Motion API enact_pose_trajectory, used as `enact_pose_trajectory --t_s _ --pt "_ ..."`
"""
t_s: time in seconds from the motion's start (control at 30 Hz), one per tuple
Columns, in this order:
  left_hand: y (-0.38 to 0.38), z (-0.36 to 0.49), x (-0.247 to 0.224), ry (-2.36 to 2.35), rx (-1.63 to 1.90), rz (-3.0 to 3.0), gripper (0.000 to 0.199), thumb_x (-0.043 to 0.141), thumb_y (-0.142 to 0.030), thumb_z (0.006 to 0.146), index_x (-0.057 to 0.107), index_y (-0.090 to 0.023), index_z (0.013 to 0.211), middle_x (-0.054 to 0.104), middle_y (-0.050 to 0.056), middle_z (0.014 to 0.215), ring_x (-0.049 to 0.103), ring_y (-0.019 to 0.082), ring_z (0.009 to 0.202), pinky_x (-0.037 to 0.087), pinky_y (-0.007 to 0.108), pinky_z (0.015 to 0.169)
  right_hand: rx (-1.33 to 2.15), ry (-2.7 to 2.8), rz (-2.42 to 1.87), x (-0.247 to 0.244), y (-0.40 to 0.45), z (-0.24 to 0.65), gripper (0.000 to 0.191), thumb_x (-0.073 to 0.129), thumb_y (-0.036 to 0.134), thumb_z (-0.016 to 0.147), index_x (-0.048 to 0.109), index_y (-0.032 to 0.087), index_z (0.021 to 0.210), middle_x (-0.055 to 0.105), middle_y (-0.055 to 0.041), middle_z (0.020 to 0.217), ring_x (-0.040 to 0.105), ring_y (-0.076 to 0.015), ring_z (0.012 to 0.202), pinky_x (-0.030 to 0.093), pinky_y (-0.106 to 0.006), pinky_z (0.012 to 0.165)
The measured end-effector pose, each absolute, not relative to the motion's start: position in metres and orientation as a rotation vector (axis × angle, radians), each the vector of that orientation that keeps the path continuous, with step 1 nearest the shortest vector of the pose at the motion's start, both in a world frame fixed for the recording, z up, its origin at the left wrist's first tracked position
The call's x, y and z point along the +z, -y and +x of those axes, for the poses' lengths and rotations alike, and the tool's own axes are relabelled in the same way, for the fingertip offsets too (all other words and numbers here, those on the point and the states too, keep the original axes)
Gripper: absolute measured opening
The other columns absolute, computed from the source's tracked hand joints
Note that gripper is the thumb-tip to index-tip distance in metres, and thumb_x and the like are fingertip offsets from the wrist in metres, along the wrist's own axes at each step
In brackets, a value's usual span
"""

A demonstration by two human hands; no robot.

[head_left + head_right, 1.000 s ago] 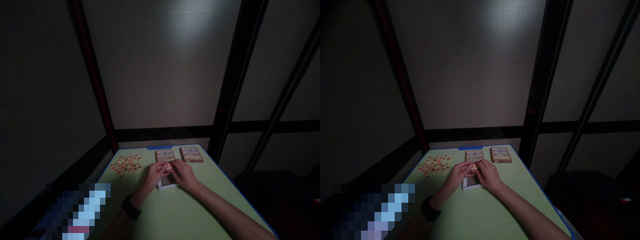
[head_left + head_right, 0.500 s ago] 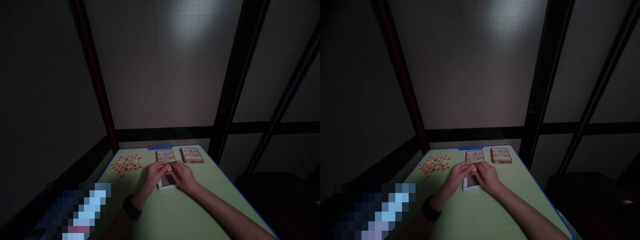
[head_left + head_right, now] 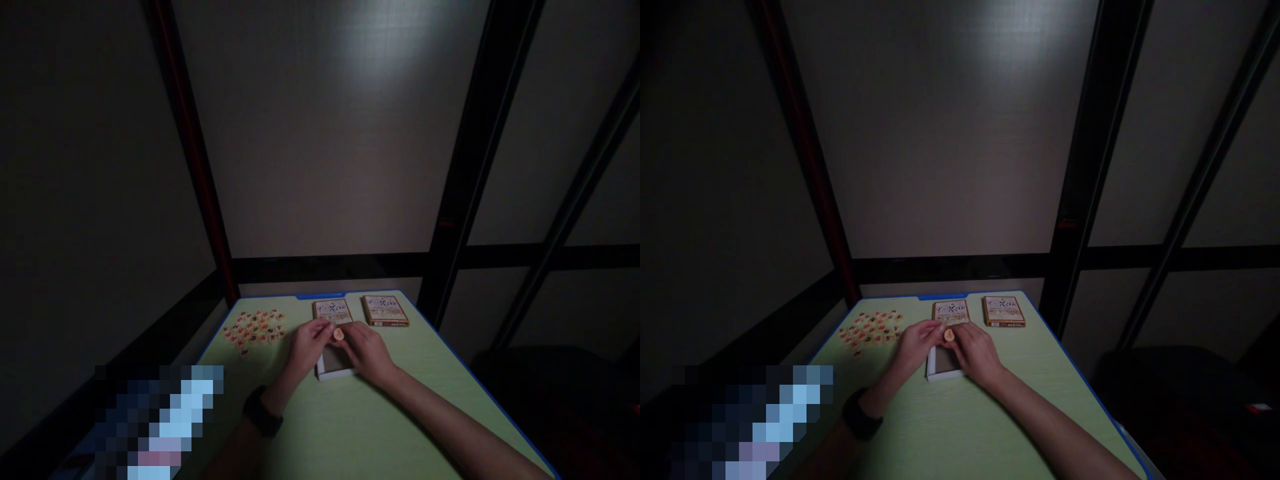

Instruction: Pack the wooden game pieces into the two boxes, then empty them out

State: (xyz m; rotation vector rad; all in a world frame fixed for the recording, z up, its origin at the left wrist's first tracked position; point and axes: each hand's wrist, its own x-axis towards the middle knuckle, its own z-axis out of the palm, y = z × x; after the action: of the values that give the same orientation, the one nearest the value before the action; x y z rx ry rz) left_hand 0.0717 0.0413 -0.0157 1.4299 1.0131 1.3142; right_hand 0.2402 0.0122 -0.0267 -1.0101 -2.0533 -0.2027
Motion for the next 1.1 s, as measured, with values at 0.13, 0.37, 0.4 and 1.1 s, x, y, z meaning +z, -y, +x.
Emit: enact_pose_trajectory --t_s 0.13,0.37,0.4,1.1 --pt "-0.042 0.055 -0.007 -1.427 1.24 2.019 0.016 0.063 -0.025 0.079 0.074 -0.019 0.089 0.072 0.008 0.092 0.067 0.023 0.088 0.05 0.035 0.087 -0.279 2.077 -1.128 -0.03 -0.018 0.244 0.016 0.058 0.035 0.093 0.064 0.02 0.094 0.065 -0.0087 0.088 0.058 -0.0234 0.082 0.049 -0.035 0.07" --pt "-0.04 0.052 -0.015 -1.546 0.782 2.343 0.029 0.063 -0.022 0.076 0.072 -0.018 0.104 0.065 0.009 0.103 0.062 0.024 0.101 0.047 0.032 0.091 -0.274 2.235 -1.319 -0.029 -0.031 0.236 0.01 0.069 0.027 0.085 0.065 0.018 0.085 0.068 -0.0079 0.085 0.059 -0.0241 0.084 0.047 -0.033 0.073" --pt "-0.041 0.054 -0.016 -1.543 0.758 2.344 0.03 0.063 -0.021 0.077 0.071 -0.018 0.105 0.065 0.01 0.104 0.062 0.024 0.102 0.047 0.032 0.091 -0.259 2.254 -1.346 -0.027 -0.033 0.233 0.009 0.07 0.026 0.084 0.066 0.018 0.085 0.069 -0.0085 0.085 0.059 -0.0247 0.085 0.047 -0.033 0.074" --pt "-0.056 0.054 -0.032 -1.56 0.798 2.317 0.02 0.063 -0.011 0.077 0.067 -0.018 0.096 0.065 0.006 0.099 0.061 0.02 0.098 0.047 0.029 0.088 0.236 2.177 -1.542 -0.02 -0.037 0.227 0.021 0.062 0.025 0.085 0.073 0.018 0.102 0.073 -0.0091 0.099 0.063 -0.0215 0.094 0.043 -0.026 0.081"
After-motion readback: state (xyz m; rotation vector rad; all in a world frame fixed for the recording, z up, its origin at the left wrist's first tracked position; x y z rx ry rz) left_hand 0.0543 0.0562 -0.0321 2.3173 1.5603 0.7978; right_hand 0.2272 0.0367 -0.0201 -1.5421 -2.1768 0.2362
